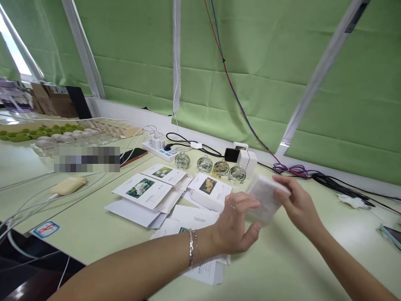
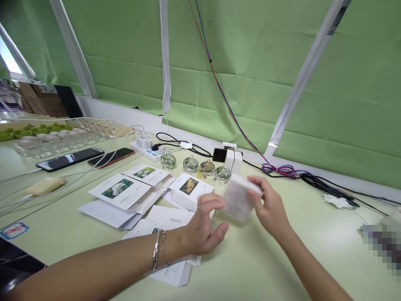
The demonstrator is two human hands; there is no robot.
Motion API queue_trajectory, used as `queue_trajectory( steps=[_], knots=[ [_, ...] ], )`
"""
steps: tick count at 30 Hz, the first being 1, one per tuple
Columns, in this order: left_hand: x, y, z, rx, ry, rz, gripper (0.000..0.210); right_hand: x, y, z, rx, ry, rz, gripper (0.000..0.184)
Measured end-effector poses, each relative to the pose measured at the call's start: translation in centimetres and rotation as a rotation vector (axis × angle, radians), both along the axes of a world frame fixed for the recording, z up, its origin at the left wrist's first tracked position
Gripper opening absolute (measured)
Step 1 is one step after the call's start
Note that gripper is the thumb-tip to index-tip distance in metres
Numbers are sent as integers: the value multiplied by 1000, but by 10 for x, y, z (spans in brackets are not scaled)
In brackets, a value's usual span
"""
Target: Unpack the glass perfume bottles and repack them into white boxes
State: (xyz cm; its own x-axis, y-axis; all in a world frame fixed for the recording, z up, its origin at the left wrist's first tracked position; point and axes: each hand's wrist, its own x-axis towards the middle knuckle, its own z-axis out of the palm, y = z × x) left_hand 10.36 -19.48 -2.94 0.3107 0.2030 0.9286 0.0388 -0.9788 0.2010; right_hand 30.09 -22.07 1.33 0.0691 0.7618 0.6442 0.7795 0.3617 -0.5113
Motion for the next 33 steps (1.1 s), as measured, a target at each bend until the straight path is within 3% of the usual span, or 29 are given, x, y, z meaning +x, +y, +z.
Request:
queue_trajectory(
  steps=[3,7,13,20,28,33],
  knots=[
    [1,-1,-3,-130,20,-10,49,1,-29,-35,34,80,150,27],
    [0,-3,-1,-332,161,-56,24,-7,-42,-55,155,436,218,29],
    [-2,-4,3,-421,223,-201,10,-15,-43,-59,193,595,203,24],
    [1,-4,2,-463,163,-162,7,-25,-50,-59,135,701,114,26],
    [0,-6,0,-477,162,-241,20,-23,-53,-62,81,481,-46,31],
    [-1,-2,-2,-435,207,-231,30,-17,-53,-69,25,456,-50,44]
  ],
)
